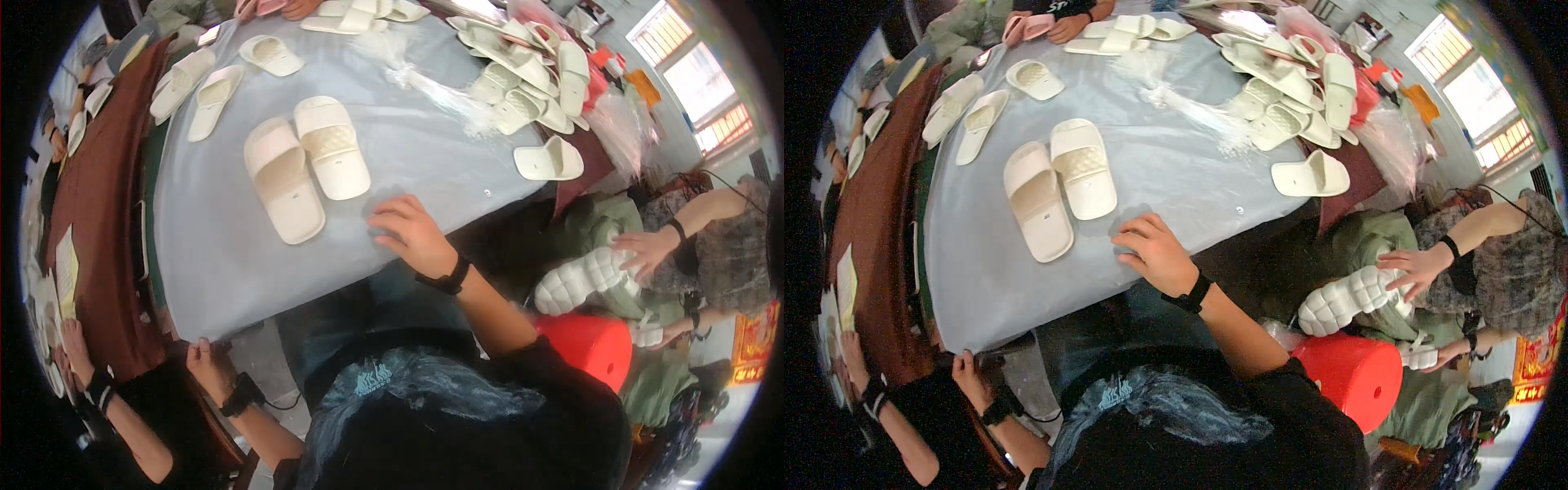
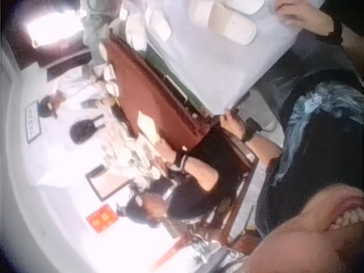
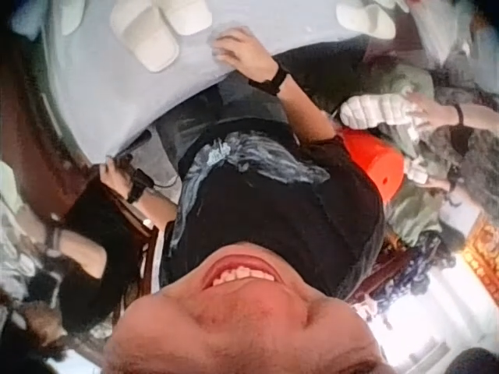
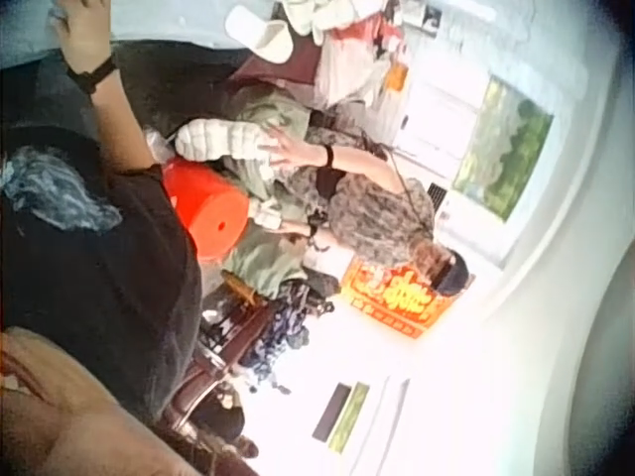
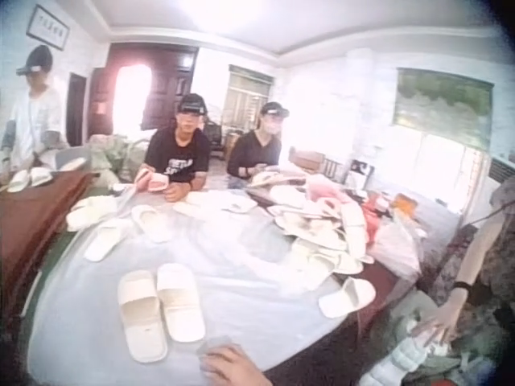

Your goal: Manually assembling and organizing pairs of hotel slippers at a factory workbench.

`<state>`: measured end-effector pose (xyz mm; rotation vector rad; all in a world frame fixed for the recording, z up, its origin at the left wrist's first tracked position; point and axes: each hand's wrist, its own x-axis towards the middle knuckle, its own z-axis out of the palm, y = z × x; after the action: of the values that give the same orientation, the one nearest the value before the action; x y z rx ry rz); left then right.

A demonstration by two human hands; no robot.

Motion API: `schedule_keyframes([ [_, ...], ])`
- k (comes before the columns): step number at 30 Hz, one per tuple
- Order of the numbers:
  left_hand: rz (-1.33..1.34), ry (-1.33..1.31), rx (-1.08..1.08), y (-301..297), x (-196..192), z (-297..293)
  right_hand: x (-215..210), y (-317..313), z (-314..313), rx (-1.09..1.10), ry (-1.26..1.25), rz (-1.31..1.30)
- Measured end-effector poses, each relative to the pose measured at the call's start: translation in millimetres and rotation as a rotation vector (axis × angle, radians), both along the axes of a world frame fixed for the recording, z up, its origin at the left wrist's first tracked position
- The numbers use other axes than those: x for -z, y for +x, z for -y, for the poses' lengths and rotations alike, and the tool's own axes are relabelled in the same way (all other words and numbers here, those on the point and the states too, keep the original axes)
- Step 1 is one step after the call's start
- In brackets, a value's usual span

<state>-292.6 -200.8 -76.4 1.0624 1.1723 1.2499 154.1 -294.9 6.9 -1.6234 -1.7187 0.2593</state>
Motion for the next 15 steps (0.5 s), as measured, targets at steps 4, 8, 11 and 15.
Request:
schedule_keyframes([
  [4, 0.011, -0.027, -0.033, 9.0, 3.7, -5.2, 7.2, 6.1, 9.9, 0.043, 0.012, -0.010],
  [8, 0.019, -0.049, -0.043, 7.2, 7.4, -6.3, 4.2, 4.8, 11.4, 0.025, 0.064, 0.052],
  [11, 0.000, -0.001, -0.077, -15.8, 30.1, -13.3, 9.9, 4.6, 10.0, 0.019, 0.095, 0.061],
  [15, 0.012, 0.036, -0.011, -41.7, 46.5, -23.4, 16.1, 3.7, 13.6, 0.001, 0.145, 0.077],
])
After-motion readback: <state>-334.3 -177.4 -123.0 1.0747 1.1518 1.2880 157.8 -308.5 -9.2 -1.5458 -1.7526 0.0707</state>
